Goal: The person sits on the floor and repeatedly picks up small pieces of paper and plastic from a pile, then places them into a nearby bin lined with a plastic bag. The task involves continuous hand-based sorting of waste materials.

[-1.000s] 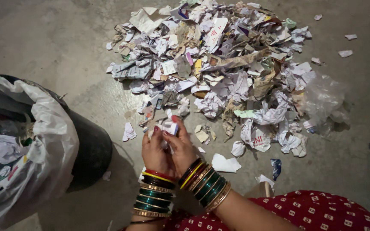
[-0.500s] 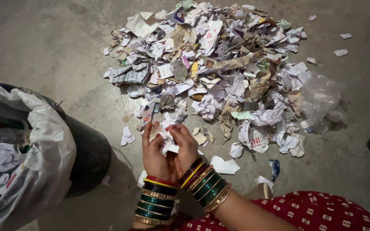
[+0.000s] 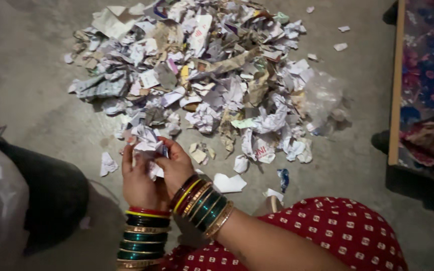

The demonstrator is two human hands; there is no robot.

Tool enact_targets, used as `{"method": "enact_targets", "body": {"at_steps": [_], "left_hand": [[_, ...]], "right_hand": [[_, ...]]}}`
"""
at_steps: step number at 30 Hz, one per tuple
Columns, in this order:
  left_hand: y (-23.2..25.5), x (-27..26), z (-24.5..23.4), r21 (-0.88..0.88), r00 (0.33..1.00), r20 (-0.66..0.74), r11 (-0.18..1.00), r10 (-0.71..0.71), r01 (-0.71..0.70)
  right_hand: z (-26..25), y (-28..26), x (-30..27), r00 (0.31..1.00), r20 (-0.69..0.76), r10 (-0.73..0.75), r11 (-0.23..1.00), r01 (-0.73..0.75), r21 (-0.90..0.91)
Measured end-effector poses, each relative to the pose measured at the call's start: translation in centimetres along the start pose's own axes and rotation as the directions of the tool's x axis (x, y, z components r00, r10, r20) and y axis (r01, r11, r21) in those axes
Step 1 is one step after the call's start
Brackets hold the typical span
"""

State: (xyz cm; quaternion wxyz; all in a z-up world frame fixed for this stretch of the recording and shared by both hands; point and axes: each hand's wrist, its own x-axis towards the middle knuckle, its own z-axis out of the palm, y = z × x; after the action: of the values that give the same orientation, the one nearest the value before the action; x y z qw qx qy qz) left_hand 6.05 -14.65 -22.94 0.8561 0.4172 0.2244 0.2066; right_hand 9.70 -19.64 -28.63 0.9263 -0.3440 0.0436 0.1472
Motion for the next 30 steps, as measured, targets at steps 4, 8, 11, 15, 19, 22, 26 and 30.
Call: {"method": "enact_targets", "body": {"at_steps": [4, 8, 11, 15, 19, 22, 26, 30], "left_hand": [[0.0, 0.0, 0.1, -0.074, 0.999, -0.016, 0.996, -0.052, 0.051], [0.7, -0.6, 0.7, -0.09, 0.998, -0.001, 0.994, -0.066, 0.066], [1.0, -0.9, 1.1, -0.139, 0.999, 0.011, 0.99, -0.038, 0.039], [1.7, -0.7, 1.6, -0.245, 0.998, -0.011, 0.967, -0.069, 0.065], [3.3, -1.5, 2.2, -0.256, 0.995, 0.075, 0.963, -0.066, 0.083], [5.2, -1.7, 3.4, -0.37, 0.99, 0.048, 0.918, -0.135, 0.143], [9.1, -2.4, 4.0, -0.494, 0.981, 0.194, 0.866, 0.017, 0.082], [15.0, -2.9, 4.2, -0.52, 0.976, 0.15, 0.852, 0.157, -0.057]], "right_hand": [[-1.1, 1.3, 0.3, 0.983, -0.163, 0.082, 0.996, -0.074, 0.059], [-1.2, 1.2, 0.0, 0.976, -0.207, 0.073, 0.997, -0.071, 0.016], [-0.6, 0.4, -0.4, 0.988, -0.152, 0.033, 0.999, -0.038, -0.034], [0.9, -2.1, -0.6, 0.993, 0.04, -0.114, 0.983, 0.118, -0.143], [3.5, -4.4, -1.3, 0.965, -0.024, 0.26, 0.944, -0.249, 0.218], [6.6, -5.8, -1.9, 0.973, 0.055, 0.226, 0.942, -0.233, 0.241], [10.5, -8.0, -3.2, 0.985, 0.095, 0.143, 0.978, -0.155, 0.136], [16.8, -8.8, -4.1, 0.965, 0.258, 0.053, 0.99, -0.085, 0.113]]}}
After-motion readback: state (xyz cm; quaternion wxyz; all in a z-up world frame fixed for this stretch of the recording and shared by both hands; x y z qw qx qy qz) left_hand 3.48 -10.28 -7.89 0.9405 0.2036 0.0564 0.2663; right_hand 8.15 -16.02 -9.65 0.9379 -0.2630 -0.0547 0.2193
